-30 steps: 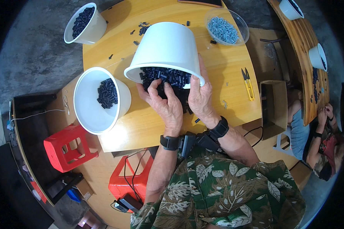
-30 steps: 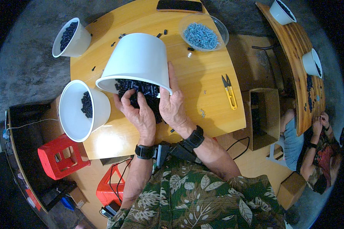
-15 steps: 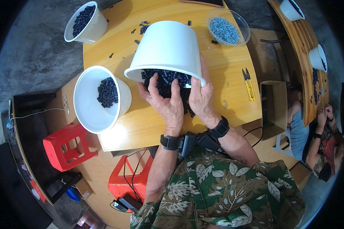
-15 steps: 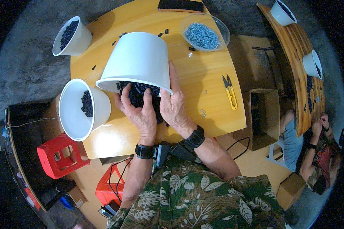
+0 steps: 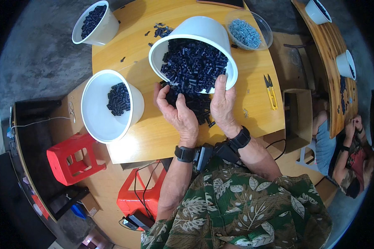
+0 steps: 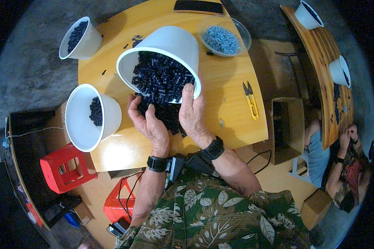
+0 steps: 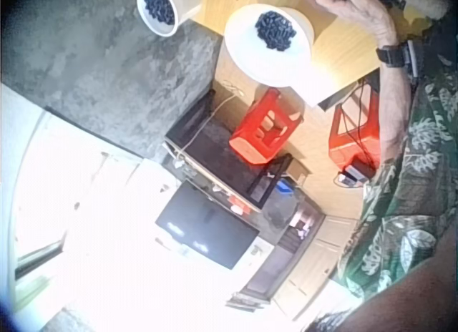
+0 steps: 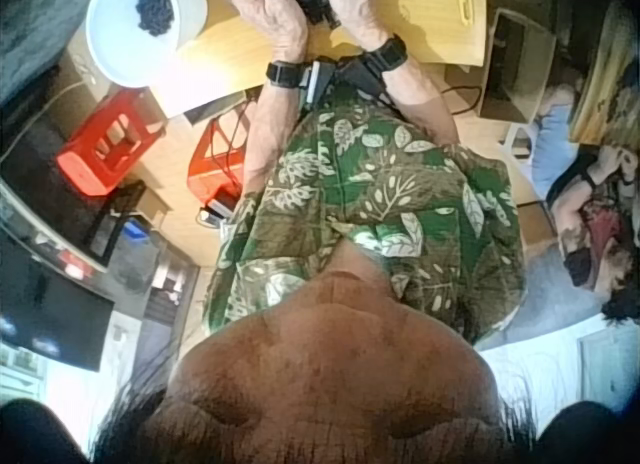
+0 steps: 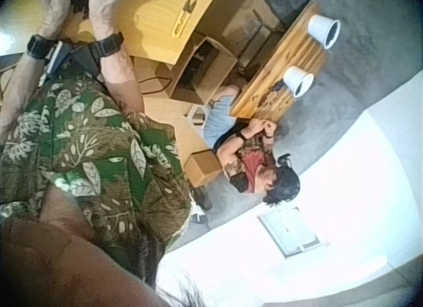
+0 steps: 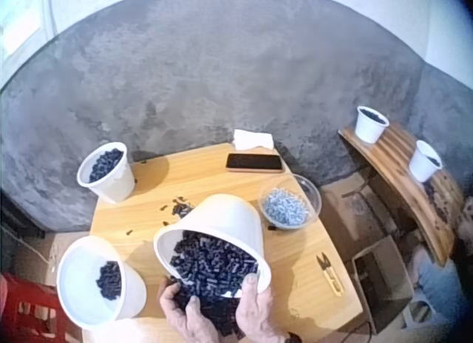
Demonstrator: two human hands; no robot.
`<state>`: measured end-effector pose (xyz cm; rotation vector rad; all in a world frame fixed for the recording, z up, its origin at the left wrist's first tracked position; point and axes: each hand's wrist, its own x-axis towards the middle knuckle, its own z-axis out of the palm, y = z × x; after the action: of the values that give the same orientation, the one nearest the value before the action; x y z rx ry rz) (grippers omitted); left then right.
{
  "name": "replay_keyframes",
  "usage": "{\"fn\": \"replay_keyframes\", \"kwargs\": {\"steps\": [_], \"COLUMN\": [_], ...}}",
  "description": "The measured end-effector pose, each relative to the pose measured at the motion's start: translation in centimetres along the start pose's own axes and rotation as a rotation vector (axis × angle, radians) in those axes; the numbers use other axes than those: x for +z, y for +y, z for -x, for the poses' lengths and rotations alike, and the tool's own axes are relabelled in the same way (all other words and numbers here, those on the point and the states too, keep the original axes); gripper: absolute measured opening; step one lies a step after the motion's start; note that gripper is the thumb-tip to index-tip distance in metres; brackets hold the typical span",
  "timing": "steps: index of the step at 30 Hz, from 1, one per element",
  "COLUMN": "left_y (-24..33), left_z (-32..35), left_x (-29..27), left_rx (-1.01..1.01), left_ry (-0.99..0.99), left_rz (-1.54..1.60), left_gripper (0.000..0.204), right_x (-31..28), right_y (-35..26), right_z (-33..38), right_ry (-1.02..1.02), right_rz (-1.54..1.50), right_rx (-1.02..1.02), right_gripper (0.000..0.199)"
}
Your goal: Sorting small plastic components and inserting metal pins using a hand tool.
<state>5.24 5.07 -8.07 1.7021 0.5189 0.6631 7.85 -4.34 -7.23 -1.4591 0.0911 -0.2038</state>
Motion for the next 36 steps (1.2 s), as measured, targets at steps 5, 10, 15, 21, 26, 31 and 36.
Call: {"fn": "replay_keyframes", "kwargs": {"steps": [5,10,15,21,26,31,36], "left_y": [-0.5,0.0,0.1,-0.4,-0.3,0.8,0.6], "left_z": [0.0,0.0,0.0,0.0,-0.8,-2.2,-3.9], "left_x": [0.1,0.2,0.0,-0.1,-0.6,-1.7,-2.6], "left_rx": [-0.039,-0.055,-0.035,-0.007,0.001,0.056,0.128], "left_ry": [0.002,0.004,-0.008,-0.011,-0.070,-0.074,-0.071], "left_rz": [0.195,0.230,0.175,0.119,0.068,-0.080,-0.239], "left_gripper": [0.044,0.046,0.045,0.037,0.030,0.029,0.034], "right_x": [0.5,-0.1,0.0,-0.9,-2.0,-1.6,-3.0], "right_y": [-0.2,0.3,0.7,-0.6,-2.7,-6.6,-7.2], "right_z": [0.1,0.0,-0.3,-1.0,-2.6,-5.2,-8.6], "right_ry": [0.064,0.050,0.092,0.036,-0.022,-0.122,-0.237], "right_rz": [-0.002,-0.010,-0.139,-0.285,-0.378,-0.401,-0.415], "right_rx": [-0.028,0.075,0.068,0.178,0.279,0.252,0.338], "right_gripper": [0.035,0.049,0.048,0.056,0.053,0.055,0.057]}}
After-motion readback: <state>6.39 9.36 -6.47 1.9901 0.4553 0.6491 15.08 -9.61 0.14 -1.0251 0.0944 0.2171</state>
